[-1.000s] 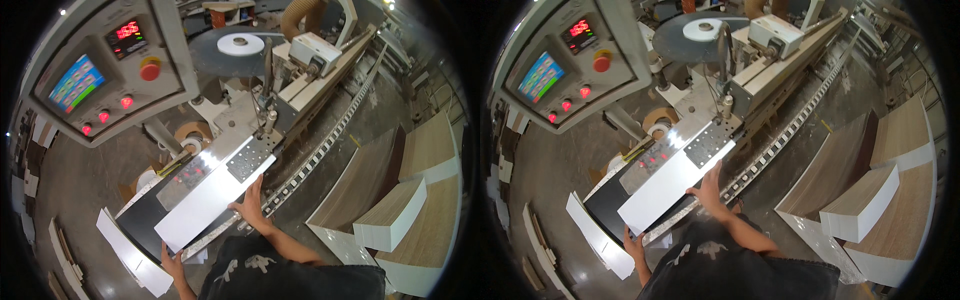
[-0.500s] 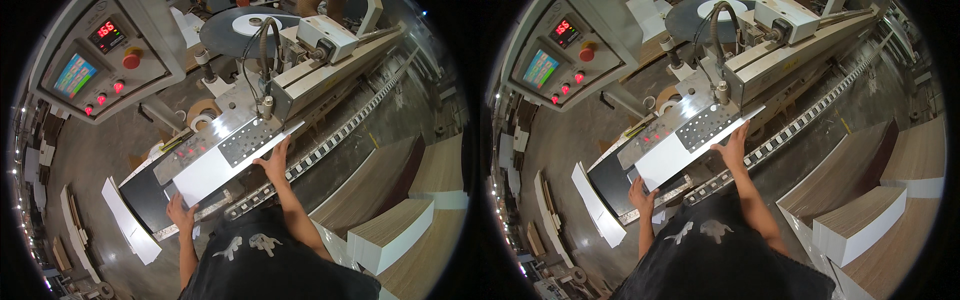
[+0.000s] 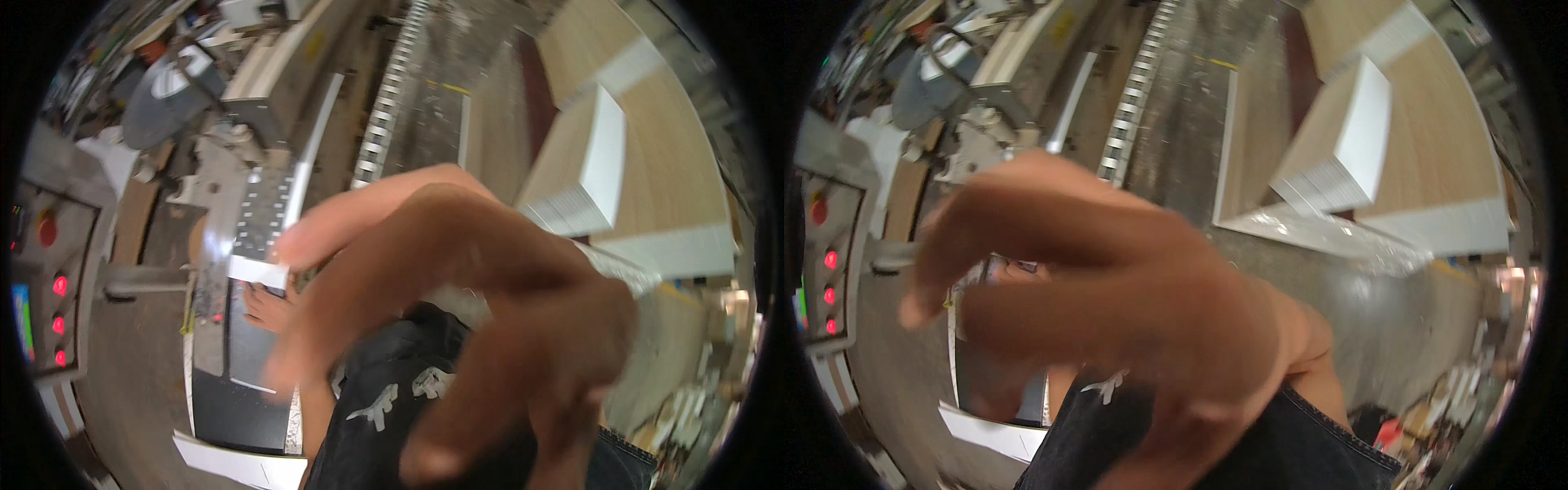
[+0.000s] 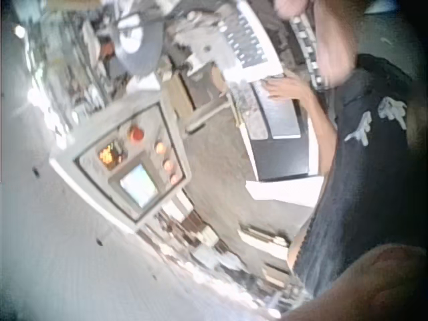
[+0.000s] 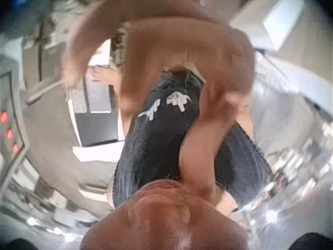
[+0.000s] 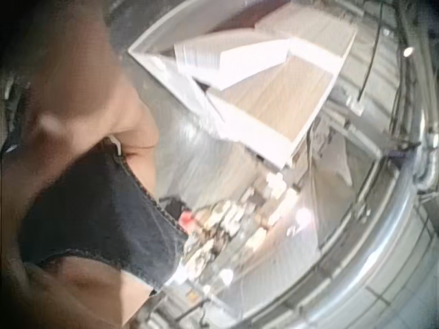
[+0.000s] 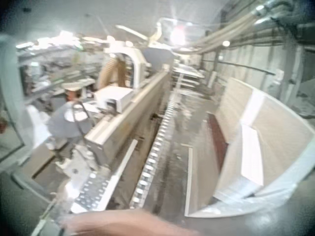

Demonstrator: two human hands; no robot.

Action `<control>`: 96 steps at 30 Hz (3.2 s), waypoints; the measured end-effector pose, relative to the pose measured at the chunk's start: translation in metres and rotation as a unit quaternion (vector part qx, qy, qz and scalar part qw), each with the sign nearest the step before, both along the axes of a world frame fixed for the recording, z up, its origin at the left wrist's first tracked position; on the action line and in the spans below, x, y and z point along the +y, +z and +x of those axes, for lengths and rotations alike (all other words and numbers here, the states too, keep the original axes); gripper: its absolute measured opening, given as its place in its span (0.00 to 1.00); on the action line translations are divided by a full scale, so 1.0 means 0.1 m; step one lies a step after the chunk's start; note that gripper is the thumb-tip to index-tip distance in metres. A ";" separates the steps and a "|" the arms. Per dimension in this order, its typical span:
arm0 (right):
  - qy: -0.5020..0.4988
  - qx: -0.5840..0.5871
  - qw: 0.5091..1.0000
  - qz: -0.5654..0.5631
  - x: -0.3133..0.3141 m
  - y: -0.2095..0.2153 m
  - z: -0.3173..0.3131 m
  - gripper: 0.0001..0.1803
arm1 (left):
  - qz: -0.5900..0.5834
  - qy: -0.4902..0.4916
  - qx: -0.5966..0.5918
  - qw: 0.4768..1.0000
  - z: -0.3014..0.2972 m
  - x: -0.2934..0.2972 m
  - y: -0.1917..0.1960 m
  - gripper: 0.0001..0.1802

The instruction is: The person repeatedly picks up white rectangular panels and feeds them into a machine on a conveyor belt. The person handles the panels one at a time, placing them onto the belt and then retrieving them from the other side.

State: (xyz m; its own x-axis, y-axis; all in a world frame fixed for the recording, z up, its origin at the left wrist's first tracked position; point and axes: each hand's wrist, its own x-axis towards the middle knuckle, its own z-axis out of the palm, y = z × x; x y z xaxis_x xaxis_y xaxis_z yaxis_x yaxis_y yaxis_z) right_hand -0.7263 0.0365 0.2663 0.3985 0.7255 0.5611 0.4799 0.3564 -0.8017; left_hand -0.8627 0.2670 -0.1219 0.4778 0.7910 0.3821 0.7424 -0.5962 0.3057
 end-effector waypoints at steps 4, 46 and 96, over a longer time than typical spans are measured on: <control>-0.105 -0.057 0.993 -0.011 -0.47 0.12 -0.41 0.26 | -0.111 -0.123 0.202 0.965 0.41 -0.08 0.69 0.51; -0.398 0.374 0.822 -0.165 -4.66 -1.70 -1.33 0.19 | -0.123 -0.539 0.020 0.833 2.04 -5.46 2.41 0.57; -0.152 0.180 0.875 -0.423 1.69 -3.63 -1.06 0.74 | -0.311 0.051 -0.192 0.929 -3.60 0.02 0.71 0.59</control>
State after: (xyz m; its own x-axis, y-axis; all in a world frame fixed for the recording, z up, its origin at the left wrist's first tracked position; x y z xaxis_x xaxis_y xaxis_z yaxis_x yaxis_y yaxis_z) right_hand -0.8325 0.2055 -0.0969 0.6859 0.6499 -0.3274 0.1109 -0.5380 -0.8356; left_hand -1.2230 0.2692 -0.0509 0.3115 0.9495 -0.0376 0.5502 -0.1479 0.8218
